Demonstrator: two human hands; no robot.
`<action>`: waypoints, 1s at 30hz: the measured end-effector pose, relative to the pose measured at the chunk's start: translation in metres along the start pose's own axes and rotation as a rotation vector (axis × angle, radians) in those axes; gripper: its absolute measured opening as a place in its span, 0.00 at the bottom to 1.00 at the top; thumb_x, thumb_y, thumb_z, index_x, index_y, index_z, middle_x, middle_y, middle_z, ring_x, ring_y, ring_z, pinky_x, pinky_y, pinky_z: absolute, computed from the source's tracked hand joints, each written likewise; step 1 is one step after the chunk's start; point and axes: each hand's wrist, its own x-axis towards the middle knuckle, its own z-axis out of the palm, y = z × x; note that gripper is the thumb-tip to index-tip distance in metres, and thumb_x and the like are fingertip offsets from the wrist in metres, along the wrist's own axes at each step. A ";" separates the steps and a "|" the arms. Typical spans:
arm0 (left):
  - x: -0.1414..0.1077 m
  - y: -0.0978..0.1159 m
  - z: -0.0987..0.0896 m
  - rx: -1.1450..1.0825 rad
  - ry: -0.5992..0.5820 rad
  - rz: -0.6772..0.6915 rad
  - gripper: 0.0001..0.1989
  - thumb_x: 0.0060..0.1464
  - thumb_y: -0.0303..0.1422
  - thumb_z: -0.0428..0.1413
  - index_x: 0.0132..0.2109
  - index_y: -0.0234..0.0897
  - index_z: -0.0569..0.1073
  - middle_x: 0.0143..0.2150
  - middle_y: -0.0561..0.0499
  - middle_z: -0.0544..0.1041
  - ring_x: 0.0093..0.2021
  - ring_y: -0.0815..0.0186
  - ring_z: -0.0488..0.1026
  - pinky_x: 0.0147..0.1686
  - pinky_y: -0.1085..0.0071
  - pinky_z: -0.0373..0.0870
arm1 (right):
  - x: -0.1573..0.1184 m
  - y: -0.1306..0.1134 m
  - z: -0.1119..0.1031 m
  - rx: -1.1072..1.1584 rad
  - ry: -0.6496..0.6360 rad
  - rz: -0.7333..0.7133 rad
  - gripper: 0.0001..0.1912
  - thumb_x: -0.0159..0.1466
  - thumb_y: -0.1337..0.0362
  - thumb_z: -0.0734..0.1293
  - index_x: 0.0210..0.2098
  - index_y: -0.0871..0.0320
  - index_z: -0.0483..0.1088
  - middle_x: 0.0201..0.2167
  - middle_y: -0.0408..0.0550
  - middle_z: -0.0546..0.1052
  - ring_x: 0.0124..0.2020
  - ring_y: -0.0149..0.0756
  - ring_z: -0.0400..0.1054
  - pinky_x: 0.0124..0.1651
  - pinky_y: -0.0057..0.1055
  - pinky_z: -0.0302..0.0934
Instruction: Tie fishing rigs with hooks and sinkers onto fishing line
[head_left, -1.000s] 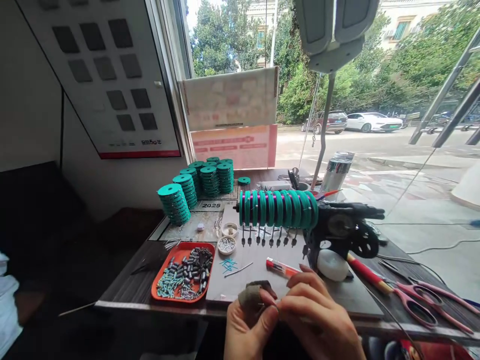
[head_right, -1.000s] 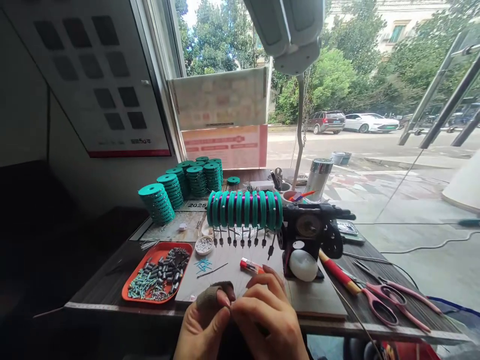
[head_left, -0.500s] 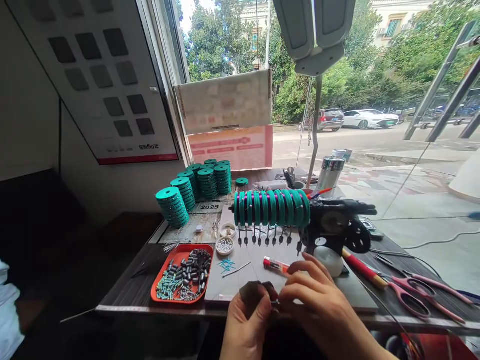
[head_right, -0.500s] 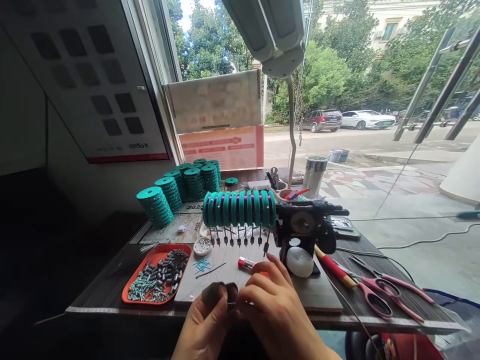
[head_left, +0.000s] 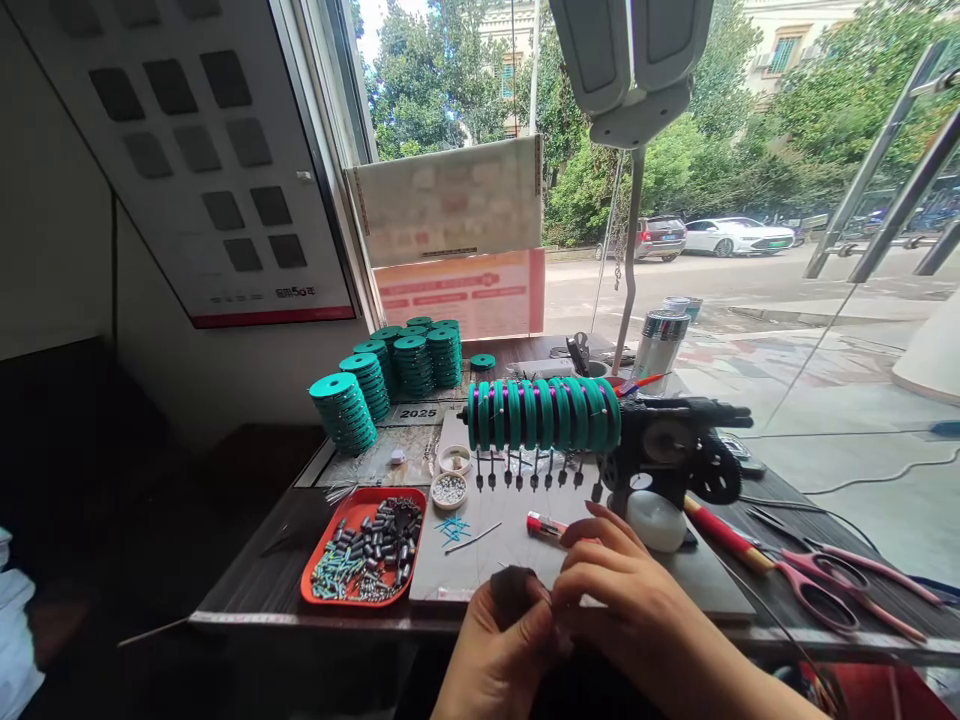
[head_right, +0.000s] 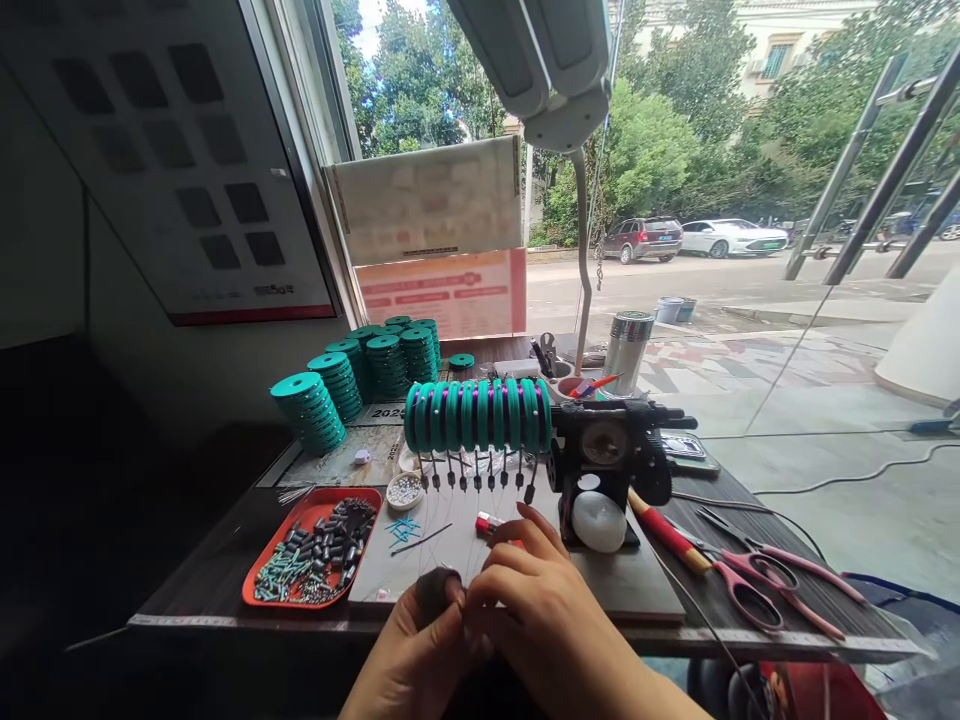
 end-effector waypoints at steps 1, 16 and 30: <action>0.000 -0.001 0.000 -0.031 0.010 0.005 0.08 0.37 0.32 0.67 0.26 0.36 0.76 0.23 0.53 0.72 0.25 0.74 0.65 0.29 0.76 0.60 | 0.001 0.000 -0.001 0.008 0.006 0.020 0.07 0.63 0.67 0.64 0.28 0.54 0.67 0.26 0.40 0.71 0.41 0.37 0.62 0.50 0.37 0.52; -0.004 0.013 0.000 0.239 -0.004 -0.022 0.15 0.40 0.34 0.66 0.39 0.39 0.78 0.31 0.51 0.76 0.32 0.68 0.69 0.33 0.74 0.61 | 0.004 -0.001 -0.011 -0.013 -0.073 0.015 0.09 0.61 0.70 0.66 0.24 0.57 0.65 0.25 0.41 0.71 0.35 0.35 0.65 0.45 0.36 0.59; -0.006 0.020 0.004 0.534 0.002 -0.064 0.17 0.40 0.42 0.64 0.24 0.30 0.74 0.21 0.54 0.66 0.26 0.70 0.58 0.29 0.73 0.54 | 0.000 0.006 -0.003 -0.010 -0.087 -0.051 0.13 0.67 0.63 0.59 0.26 0.56 0.66 0.25 0.40 0.71 0.34 0.33 0.68 0.57 0.45 0.47</action>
